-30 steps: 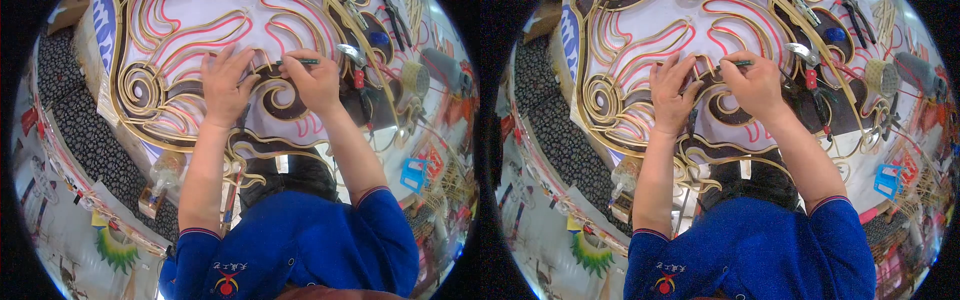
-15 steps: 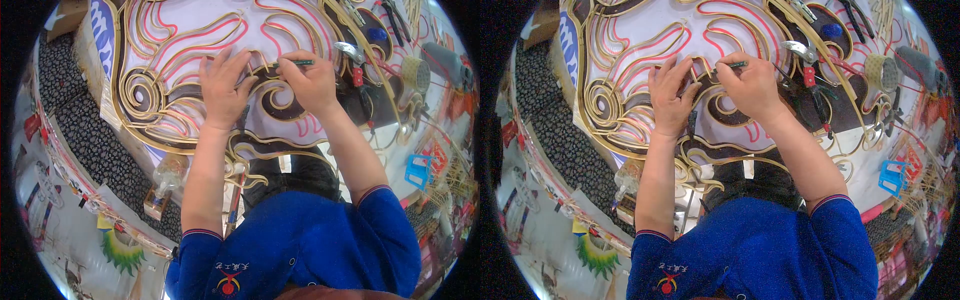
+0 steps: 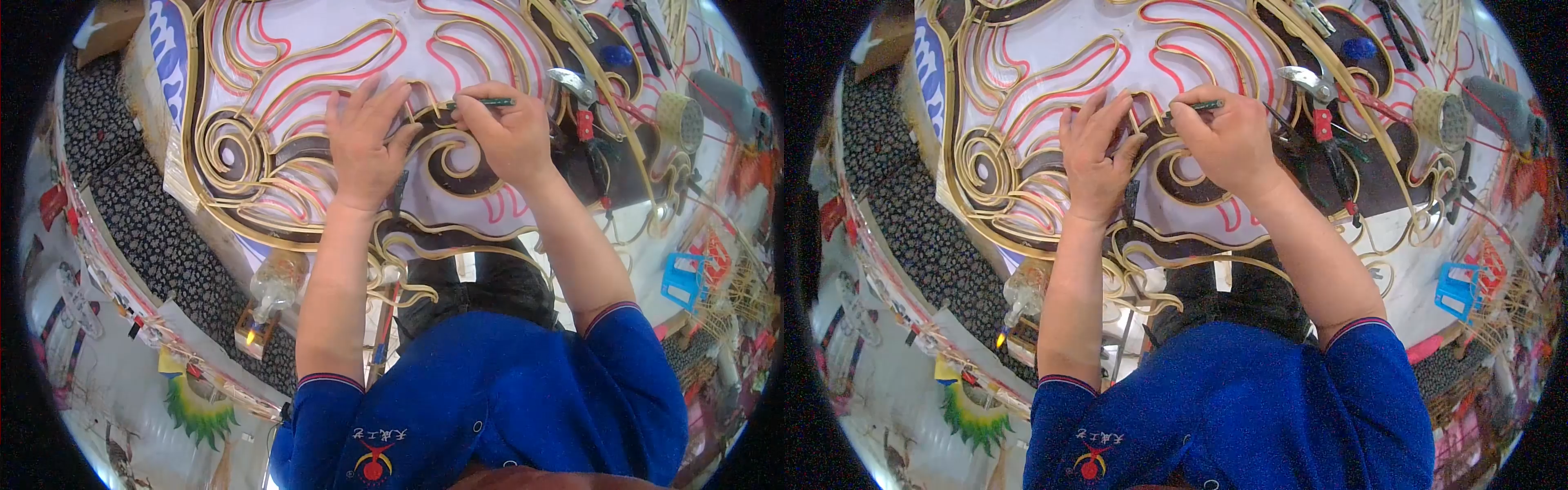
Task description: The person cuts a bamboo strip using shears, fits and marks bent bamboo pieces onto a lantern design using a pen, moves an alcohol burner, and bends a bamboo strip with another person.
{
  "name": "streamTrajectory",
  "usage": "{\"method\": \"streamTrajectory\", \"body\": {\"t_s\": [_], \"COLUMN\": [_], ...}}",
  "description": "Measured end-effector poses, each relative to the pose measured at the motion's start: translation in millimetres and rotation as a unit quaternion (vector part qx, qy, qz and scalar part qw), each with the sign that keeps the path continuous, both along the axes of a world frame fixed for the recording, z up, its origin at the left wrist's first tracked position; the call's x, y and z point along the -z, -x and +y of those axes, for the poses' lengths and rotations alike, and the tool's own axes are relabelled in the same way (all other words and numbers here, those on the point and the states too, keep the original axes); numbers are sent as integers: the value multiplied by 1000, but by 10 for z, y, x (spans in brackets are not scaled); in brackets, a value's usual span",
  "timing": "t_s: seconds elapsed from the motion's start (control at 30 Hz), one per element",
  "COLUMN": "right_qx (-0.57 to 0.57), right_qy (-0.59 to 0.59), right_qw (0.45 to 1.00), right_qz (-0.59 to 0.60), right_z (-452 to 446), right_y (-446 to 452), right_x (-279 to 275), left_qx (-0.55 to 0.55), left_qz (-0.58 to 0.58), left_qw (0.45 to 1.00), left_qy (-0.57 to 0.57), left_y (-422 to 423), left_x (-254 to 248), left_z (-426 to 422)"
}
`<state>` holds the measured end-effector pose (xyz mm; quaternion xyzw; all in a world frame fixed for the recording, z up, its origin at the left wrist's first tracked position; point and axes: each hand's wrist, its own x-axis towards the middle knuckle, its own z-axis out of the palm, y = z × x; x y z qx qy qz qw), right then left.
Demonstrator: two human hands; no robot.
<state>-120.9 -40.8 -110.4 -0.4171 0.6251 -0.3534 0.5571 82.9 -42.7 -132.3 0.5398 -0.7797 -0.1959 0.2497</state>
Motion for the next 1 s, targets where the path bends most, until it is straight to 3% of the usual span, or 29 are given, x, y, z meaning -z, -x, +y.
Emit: {"method": "streamTrajectory", "body": {"t_s": [0.2,0.3,0.47,0.6,0.83,1.0], "right_qx": [1,131,96,88,-72,-100], "right_qy": [-1,76,105,112,208,188], "right_qw": [1000,980,983,990,953,947], "right_qz": [-12,-129,-117,-22,208,239], "right_z": [35,145,266,274,120,39], "right_y": [-10,-49,-34,-80,-132,-226], "right_x": [-35,-93,-107,-50,12,-47], "left_qx": [-1,0,2,0,-2,-3], "left_qz": [1,2,6,8,3,-1], "left_qw": [1000,1000,1000,1000,1000,1000], "left_qy": [3,-1,-13,-11,6,24], "left_y": [9,-1,-2,9,21,8], "left_x": [3,-8,-18,-39,-22,18], "left_z": [-5,-1,4,5,-9,-2]}}
